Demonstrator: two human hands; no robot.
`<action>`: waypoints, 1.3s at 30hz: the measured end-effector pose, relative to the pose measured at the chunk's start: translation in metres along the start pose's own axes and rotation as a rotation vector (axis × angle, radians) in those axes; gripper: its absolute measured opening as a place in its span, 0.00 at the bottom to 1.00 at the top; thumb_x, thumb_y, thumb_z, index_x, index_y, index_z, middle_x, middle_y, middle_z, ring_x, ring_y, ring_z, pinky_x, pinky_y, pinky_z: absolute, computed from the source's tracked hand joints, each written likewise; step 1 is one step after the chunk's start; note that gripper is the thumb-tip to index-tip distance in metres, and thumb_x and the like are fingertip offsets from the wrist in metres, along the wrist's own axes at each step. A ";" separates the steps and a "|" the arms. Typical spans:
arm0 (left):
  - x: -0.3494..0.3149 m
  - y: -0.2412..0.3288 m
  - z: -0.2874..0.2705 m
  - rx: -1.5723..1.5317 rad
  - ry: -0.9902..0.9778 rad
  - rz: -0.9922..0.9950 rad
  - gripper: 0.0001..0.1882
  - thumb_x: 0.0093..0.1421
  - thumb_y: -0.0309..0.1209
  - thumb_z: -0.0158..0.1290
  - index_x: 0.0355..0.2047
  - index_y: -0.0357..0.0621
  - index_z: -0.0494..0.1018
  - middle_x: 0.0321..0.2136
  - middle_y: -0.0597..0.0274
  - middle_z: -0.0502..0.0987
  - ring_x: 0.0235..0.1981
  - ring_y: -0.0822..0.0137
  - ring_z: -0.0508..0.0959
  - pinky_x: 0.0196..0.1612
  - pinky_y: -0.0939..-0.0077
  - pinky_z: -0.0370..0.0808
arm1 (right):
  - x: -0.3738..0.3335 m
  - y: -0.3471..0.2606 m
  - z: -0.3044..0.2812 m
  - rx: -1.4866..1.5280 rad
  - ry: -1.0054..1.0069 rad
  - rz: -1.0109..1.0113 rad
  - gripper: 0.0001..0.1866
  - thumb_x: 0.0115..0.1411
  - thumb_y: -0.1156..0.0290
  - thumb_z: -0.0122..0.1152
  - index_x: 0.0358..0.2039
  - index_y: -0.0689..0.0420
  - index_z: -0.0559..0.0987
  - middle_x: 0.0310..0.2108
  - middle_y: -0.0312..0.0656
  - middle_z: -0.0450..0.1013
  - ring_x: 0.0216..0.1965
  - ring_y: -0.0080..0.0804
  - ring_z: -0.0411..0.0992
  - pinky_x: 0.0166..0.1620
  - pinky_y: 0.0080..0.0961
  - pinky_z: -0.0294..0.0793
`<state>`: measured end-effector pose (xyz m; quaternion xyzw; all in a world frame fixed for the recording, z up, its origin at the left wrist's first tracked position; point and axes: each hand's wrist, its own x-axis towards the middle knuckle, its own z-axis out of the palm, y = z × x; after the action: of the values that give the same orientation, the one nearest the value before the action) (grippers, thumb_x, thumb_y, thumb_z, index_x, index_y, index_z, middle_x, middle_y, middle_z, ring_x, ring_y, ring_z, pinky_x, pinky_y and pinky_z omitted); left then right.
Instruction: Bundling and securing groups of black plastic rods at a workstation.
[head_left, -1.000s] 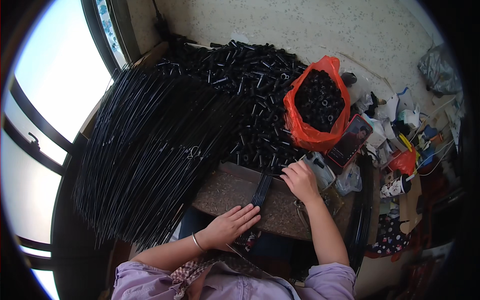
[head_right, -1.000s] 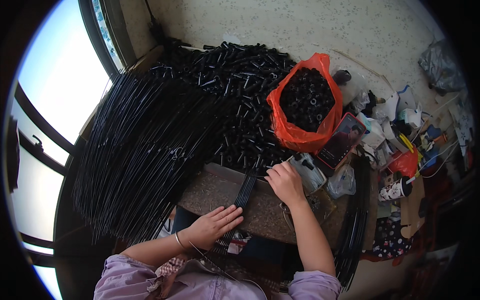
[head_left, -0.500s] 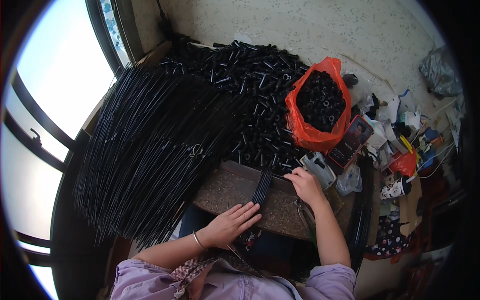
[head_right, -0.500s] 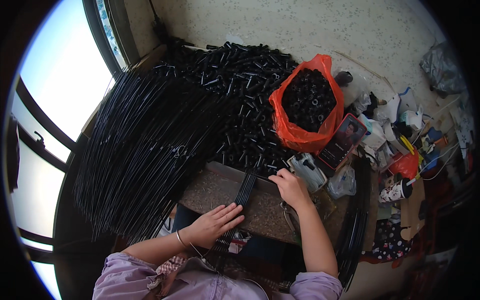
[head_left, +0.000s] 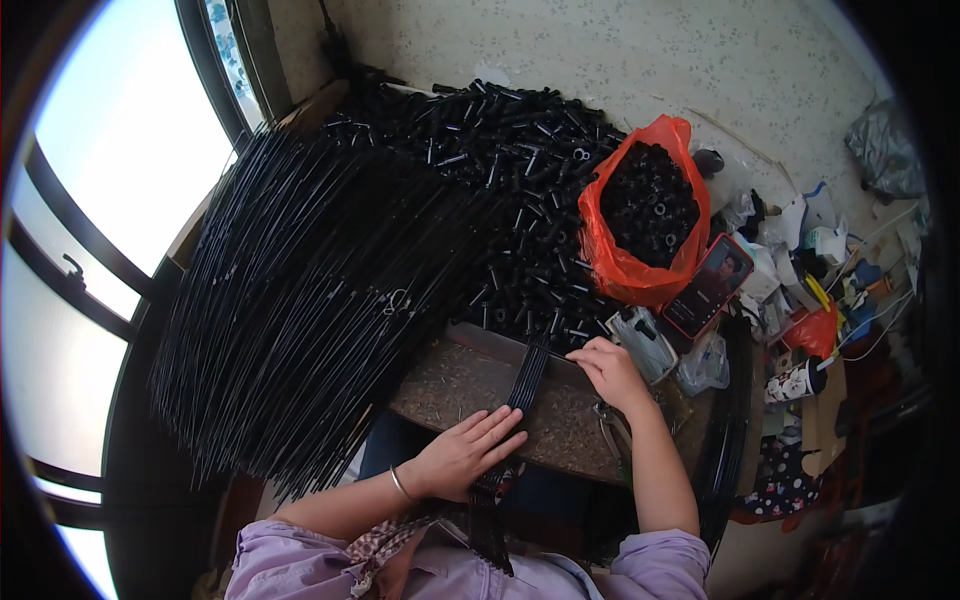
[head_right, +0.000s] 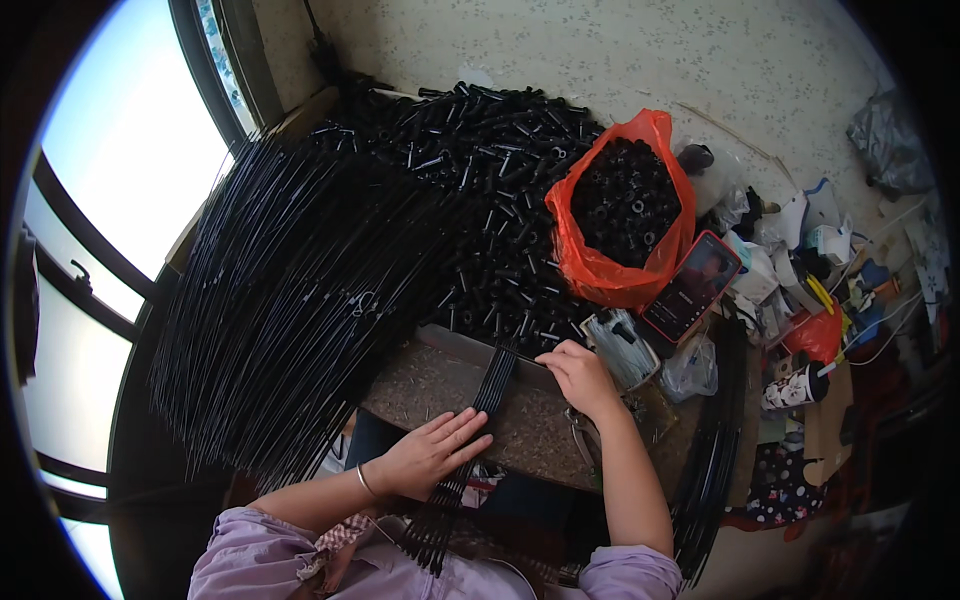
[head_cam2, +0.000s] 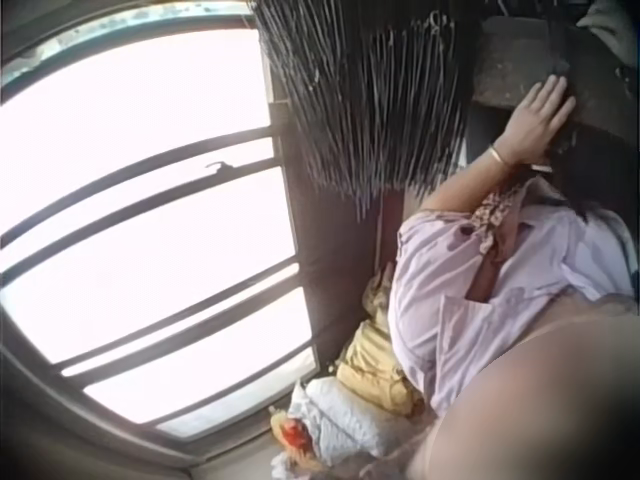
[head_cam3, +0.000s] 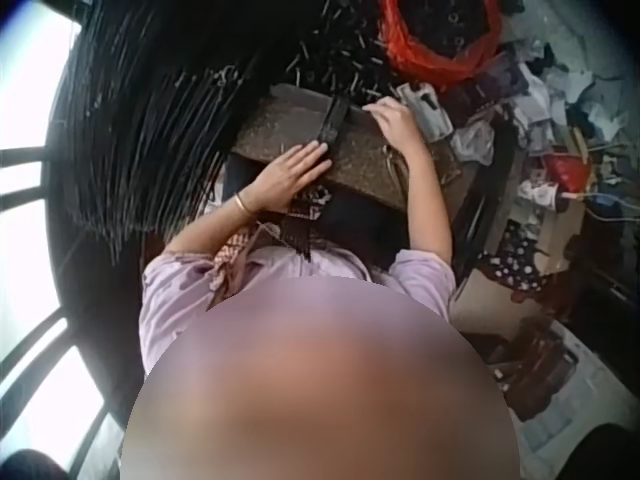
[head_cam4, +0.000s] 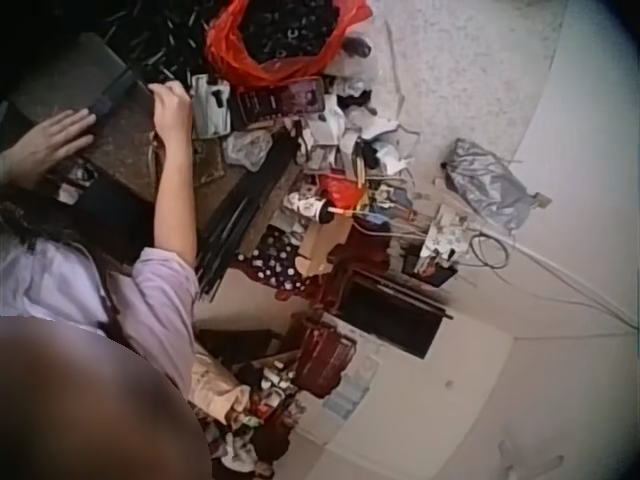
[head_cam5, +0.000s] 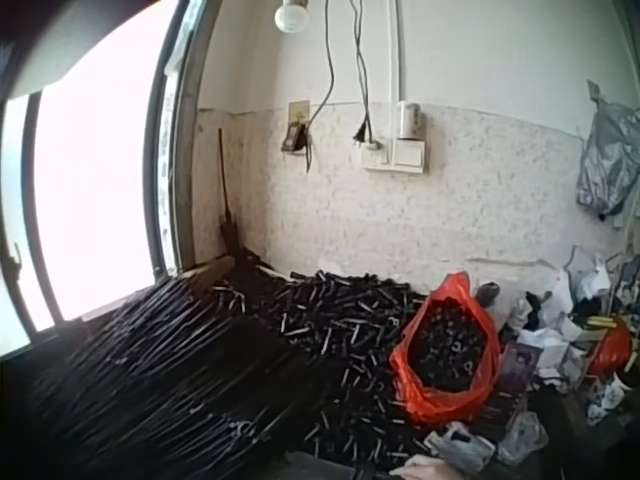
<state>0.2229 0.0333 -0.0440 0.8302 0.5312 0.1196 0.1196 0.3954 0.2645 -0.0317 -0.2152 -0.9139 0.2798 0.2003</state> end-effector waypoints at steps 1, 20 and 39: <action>0.000 0.000 -0.001 -0.005 -0.013 -0.010 0.50 0.39 0.41 0.59 0.61 0.40 0.48 0.63 0.46 0.46 0.65 0.53 0.47 0.63 0.62 0.47 | 0.000 0.000 -0.001 -0.007 -0.035 0.001 0.09 0.50 0.81 0.56 0.32 0.58 0.79 0.27 0.42 0.71 0.30 0.38 0.72 0.34 0.28 0.70; -0.001 0.003 -0.003 -0.100 0.028 -0.021 0.42 0.44 0.33 0.50 0.61 0.40 0.50 0.62 0.43 0.47 0.64 0.50 0.48 0.63 0.59 0.47 | 0.010 -0.004 -0.005 -0.035 -0.110 0.015 0.06 0.52 0.78 0.55 0.31 0.60 0.77 0.30 0.43 0.72 0.33 0.40 0.72 0.37 0.28 0.71; 0.000 0.002 -0.002 -0.100 0.067 -0.008 0.41 0.45 0.36 0.50 0.61 0.39 0.51 0.62 0.43 0.48 0.64 0.50 0.49 0.63 0.59 0.48 | 0.019 -0.004 -0.009 -0.036 -0.161 0.060 0.06 0.54 0.76 0.53 0.32 0.57 0.77 0.33 0.43 0.71 0.35 0.42 0.72 0.37 0.31 0.71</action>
<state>0.2235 0.0325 -0.0415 0.8165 0.5317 0.1733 0.1435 0.3828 0.2751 -0.0180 -0.2228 -0.9252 0.2854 0.1136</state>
